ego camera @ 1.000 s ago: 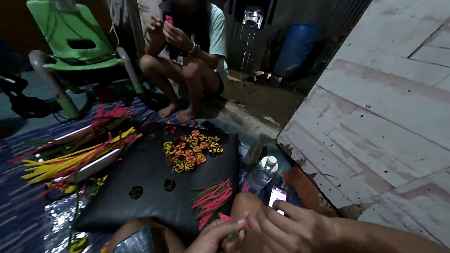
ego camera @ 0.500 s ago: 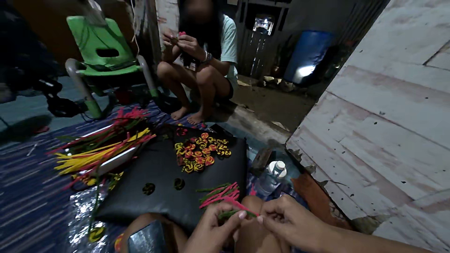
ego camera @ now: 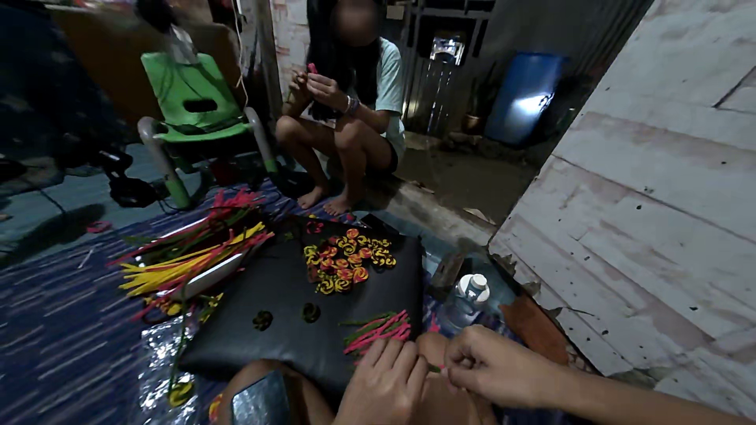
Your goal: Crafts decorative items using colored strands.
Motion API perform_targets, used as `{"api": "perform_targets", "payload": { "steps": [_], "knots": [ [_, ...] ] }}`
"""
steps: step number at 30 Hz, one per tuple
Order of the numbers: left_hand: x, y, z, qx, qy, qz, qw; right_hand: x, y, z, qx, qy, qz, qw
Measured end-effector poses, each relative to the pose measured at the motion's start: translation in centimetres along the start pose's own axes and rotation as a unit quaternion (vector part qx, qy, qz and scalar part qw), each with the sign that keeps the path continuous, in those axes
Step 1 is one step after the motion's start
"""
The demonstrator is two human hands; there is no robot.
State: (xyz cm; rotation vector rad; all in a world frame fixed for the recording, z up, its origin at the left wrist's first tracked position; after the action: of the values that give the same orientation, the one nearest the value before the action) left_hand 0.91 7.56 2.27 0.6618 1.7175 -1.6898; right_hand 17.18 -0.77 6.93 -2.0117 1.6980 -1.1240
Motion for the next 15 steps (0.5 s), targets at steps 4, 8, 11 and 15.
{"api": "perform_targets", "payload": {
  "steps": [4,8,11,15],
  "knots": [
    [-0.2,0.4,-0.3,0.06,-0.037,-0.045,0.996,-0.1,-0.2,0.0,0.017,-0.031,0.001,0.999],
    [-0.1,0.3,0.0,0.123,-0.074,-0.078,0.987,0.3,-0.2,0.1,0.073,-0.082,0.089,0.99],
    [-0.3,-0.4,-1.1,0.353,-0.205,-0.222,0.885,0.7,0.8,0.2,0.203,-0.254,0.247,0.913],
    [0.6,0.0,-2.7,0.72,-0.349,-0.256,0.543,1.9,1.3,-0.3,0.408,-0.465,0.412,0.669]
  ]
}}
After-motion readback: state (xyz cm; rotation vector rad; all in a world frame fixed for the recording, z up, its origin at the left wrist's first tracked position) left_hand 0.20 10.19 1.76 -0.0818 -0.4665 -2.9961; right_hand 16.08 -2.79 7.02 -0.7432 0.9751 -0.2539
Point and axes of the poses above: each hand's wrist, its own x-axis away from the middle knuckle, its own y-axis out of the palm, z = x × y, the point moved 3 cm from there along -x, towards the middle knuckle, and after that the axes turned 5 degrees about z, right-handed, at the moved point
